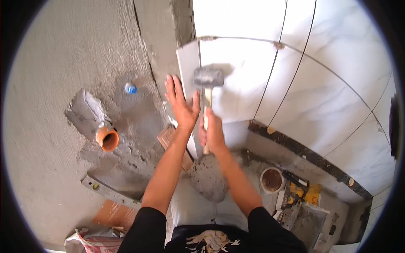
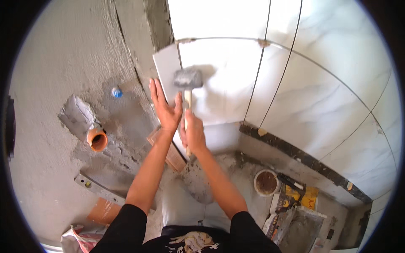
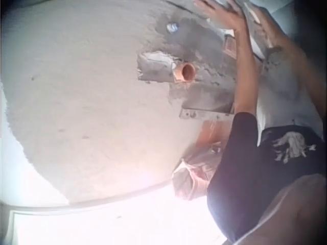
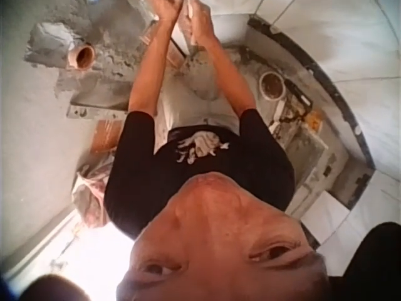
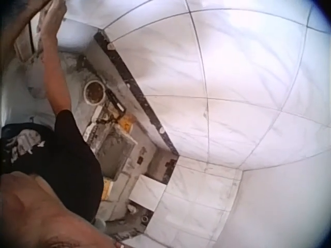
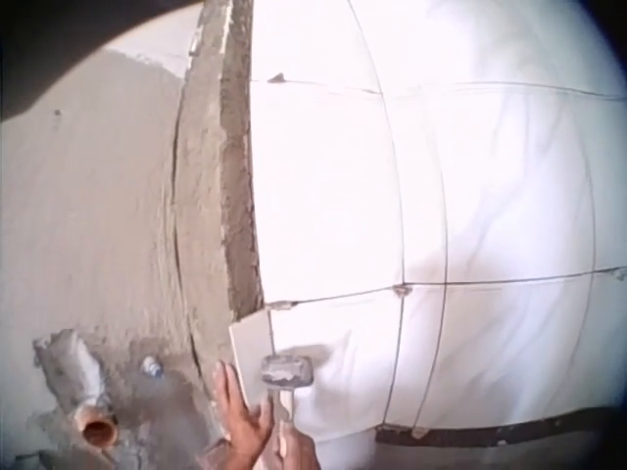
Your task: Applying mortar to a ceramic tile and installing it on a bathroom wall using a rubber mallet and spirit level.
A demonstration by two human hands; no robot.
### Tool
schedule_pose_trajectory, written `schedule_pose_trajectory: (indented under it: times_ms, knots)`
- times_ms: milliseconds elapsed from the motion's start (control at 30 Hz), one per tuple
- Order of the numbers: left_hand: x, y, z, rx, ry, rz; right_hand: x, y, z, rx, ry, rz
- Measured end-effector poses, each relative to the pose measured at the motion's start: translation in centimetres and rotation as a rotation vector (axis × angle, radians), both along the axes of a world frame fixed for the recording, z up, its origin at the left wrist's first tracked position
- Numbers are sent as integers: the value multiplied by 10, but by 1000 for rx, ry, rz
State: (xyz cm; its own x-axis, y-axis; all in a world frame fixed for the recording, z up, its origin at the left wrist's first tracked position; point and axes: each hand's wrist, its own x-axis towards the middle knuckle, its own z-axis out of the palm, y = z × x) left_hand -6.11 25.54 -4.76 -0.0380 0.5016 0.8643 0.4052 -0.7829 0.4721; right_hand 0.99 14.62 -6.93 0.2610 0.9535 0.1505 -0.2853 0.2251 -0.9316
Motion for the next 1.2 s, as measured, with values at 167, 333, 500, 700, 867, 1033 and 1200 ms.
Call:
schedule_pose_trajectory:
  times_ms: [167, 333, 500, 700, 867, 1033, 1200]
  knots:
    - [-13, -10, 22, 66, -19, -53, 5, -33, 21, -41, 58, -49]
    - [-7, 4, 72, 164, -60, -40, 5, -47, 27, -9, 28, -121]
    - [0, 5, 90, 191, -36, 201, -3, -43, 24, -50, 57, -135]
    - [6, 9, 86, 172, -9, 192, -7, -29, -2, -78, 41, -78]
    - [6, 7, 85, 178, 18, 208, -14, -23, -5, -70, 71, -85]
    - [5, 10, 84, 216, -1, 171, -9, -22, -8, -55, 64, -50]
    - [5, 9, 83, 198, -14, 168, -7, -20, -11, -87, 54, -23]
